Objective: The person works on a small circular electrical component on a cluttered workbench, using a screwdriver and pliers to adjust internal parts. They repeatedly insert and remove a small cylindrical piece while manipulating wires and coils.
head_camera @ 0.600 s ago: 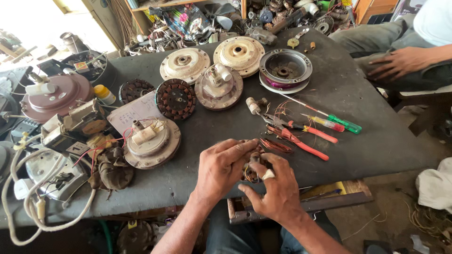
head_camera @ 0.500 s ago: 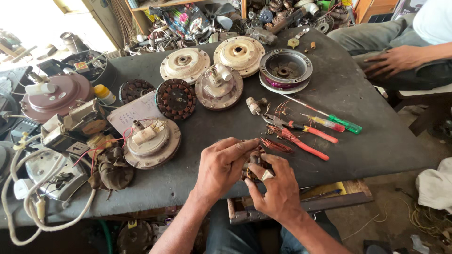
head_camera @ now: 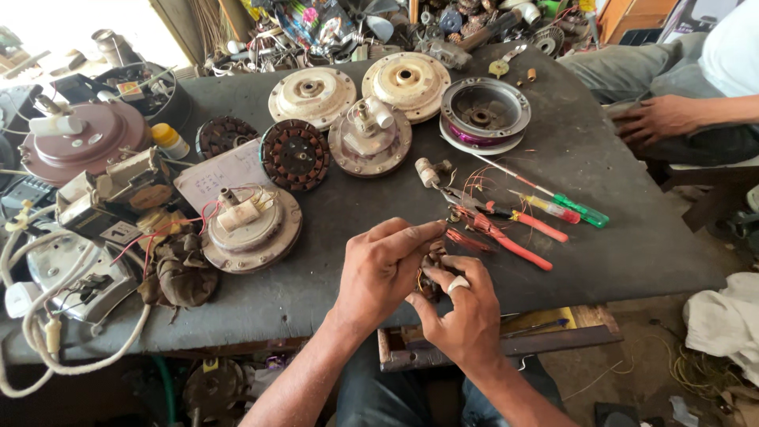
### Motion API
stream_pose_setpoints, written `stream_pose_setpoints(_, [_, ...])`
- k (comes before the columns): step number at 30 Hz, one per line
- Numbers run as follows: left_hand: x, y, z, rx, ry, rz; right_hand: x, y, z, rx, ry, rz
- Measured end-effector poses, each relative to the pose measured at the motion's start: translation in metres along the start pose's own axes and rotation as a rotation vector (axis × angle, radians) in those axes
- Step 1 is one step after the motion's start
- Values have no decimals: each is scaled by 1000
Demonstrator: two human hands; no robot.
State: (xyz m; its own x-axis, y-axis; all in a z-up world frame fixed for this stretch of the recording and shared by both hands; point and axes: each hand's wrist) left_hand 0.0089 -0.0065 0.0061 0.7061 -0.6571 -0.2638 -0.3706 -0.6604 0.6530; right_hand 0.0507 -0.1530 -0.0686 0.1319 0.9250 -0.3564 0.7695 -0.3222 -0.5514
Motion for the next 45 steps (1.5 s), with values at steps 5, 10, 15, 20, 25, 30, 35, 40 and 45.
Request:
stream_pose_setpoints(5, [-1,-1,-1,-7,1,-16,2,-1,2,-60,3,45])
stream_pose_setpoints(10, [1,1,0,-29,35,-16,3,0,2,-35,-16,62])
stream_pose_setpoints(15, [1,4,-1,-47,54,-6,4,0,-1,11,24,10])
stream_pose_setpoints(20, [1,3,1,-42,76,3,6,0,-1,7,37,7])
stream_pose_setpoints(25, [0,5,-3,-33,81,14,6,-1,-3,18,13,46])
stream_pose_setpoints(30, [0,6,-2,-21,83,1,7,-3,-4,77,4,57])
stream_pose_setpoints(35, [0,8,-1,-38,98,-11,8,-5,-10,58,-21,91])
stream_pose_setpoints(40, [-4,8,-3,-52,90,-35,1,-9,-9,107,-67,42])
stream_pose_setpoints(45, [-4,7,-3,-24,109,-14,3,-11,-2,-67,34,80])
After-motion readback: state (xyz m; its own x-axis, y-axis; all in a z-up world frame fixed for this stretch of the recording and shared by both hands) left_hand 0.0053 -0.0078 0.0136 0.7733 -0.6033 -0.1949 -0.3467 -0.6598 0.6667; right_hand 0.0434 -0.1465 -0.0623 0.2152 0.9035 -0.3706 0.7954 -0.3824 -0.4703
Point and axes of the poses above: each hand's wrist, its own z-axis away from the middle knuckle, its own x-axis out of the palm, y = z × x, and after that the axes turned 13 degrees about y, right-handed
